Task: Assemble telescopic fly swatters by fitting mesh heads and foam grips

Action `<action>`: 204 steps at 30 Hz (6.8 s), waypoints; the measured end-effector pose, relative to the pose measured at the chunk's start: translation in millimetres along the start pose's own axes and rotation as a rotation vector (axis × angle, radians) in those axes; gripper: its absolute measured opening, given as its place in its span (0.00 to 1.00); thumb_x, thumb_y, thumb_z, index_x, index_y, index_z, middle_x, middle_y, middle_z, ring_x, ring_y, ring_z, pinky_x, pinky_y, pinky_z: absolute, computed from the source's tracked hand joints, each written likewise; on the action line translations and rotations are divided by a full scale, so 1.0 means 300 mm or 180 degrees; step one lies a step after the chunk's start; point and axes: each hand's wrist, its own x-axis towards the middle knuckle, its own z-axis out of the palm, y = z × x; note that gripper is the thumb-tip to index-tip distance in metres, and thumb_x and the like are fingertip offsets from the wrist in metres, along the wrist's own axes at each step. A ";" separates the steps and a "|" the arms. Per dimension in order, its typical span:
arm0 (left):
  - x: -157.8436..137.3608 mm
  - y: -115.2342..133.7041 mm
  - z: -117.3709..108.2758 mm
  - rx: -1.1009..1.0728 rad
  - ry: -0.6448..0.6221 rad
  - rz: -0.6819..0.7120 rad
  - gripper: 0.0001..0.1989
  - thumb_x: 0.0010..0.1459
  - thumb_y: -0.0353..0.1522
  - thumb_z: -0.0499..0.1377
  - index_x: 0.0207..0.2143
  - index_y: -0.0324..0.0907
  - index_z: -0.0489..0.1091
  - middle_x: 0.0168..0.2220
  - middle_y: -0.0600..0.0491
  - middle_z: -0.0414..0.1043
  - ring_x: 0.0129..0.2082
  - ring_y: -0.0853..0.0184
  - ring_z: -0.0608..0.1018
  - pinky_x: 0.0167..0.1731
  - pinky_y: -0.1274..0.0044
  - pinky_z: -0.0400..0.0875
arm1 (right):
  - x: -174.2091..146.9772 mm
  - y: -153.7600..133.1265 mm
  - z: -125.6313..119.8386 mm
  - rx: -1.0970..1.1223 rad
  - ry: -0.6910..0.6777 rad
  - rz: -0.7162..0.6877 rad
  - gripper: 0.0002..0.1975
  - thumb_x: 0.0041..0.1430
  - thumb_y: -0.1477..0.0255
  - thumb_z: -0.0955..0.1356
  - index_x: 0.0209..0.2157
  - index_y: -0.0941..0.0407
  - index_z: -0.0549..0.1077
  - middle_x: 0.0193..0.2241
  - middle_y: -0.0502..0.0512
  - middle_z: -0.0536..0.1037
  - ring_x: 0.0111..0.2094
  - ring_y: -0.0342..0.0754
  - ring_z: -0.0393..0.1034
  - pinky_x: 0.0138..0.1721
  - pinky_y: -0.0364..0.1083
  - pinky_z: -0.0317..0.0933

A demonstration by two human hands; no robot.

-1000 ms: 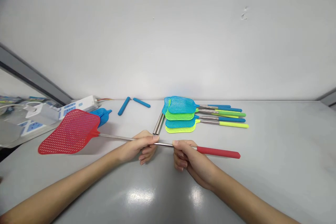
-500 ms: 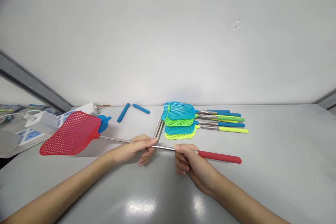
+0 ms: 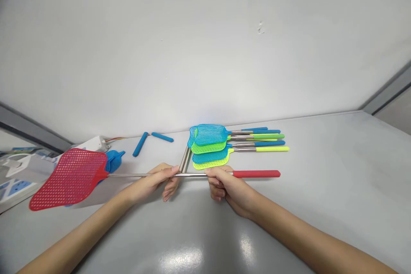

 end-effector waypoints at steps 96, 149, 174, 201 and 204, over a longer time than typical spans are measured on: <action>-0.028 -0.046 -0.135 -0.0306 0.0281 -0.0050 0.24 0.55 0.39 0.47 0.10 0.38 0.56 0.08 0.58 0.52 0.10 0.74 0.61 0.15 0.80 0.56 | 0.017 -0.017 -0.044 0.1079 0.0567 0.0596 0.17 0.47 0.70 0.64 0.15 0.56 0.49 0.12 0.40 0.44 0.13 0.35 0.36 0.14 0.38 0.38; 0.040 -0.039 0.145 -0.0003 0.0347 0.0430 0.21 0.56 0.40 0.47 0.15 0.38 0.59 0.14 0.57 0.57 0.17 0.74 0.63 0.21 0.80 0.57 | -0.001 0.052 0.022 0.0882 -0.0164 0.0650 0.15 0.53 0.64 0.62 0.19 0.59 0.60 0.16 0.45 0.52 0.19 0.38 0.45 0.22 0.40 0.44; 0.039 -0.069 0.122 -0.0915 -0.0090 0.0402 0.18 0.56 0.34 0.44 0.14 0.40 0.53 0.11 0.56 0.58 0.14 0.73 0.63 0.21 0.79 0.58 | 0.006 0.038 0.021 0.0887 0.0089 0.0798 0.15 0.52 0.68 0.62 0.16 0.57 0.55 0.15 0.45 0.51 0.18 0.39 0.45 0.22 0.42 0.46; 0.026 -0.049 0.066 -0.0821 -0.0080 0.0266 0.18 0.54 0.35 0.48 0.13 0.40 0.52 0.08 0.60 0.50 0.10 0.76 0.56 0.13 0.81 0.50 | 0.018 0.008 0.000 0.1597 0.0355 0.1259 0.14 0.48 0.72 0.64 0.15 0.58 0.55 0.14 0.42 0.48 0.14 0.35 0.41 0.17 0.39 0.42; 0.026 -0.045 0.063 -0.0818 -0.0126 0.0264 0.18 0.54 0.34 0.48 0.13 0.40 0.52 0.08 0.60 0.52 0.10 0.76 0.57 0.13 0.81 0.51 | 0.020 -0.001 -0.002 0.1599 0.0352 0.1323 0.14 0.48 0.73 0.63 0.15 0.58 0.55 0.13 0.42 0.48 0.14 0.35 0.42 0.17 0.38 0.43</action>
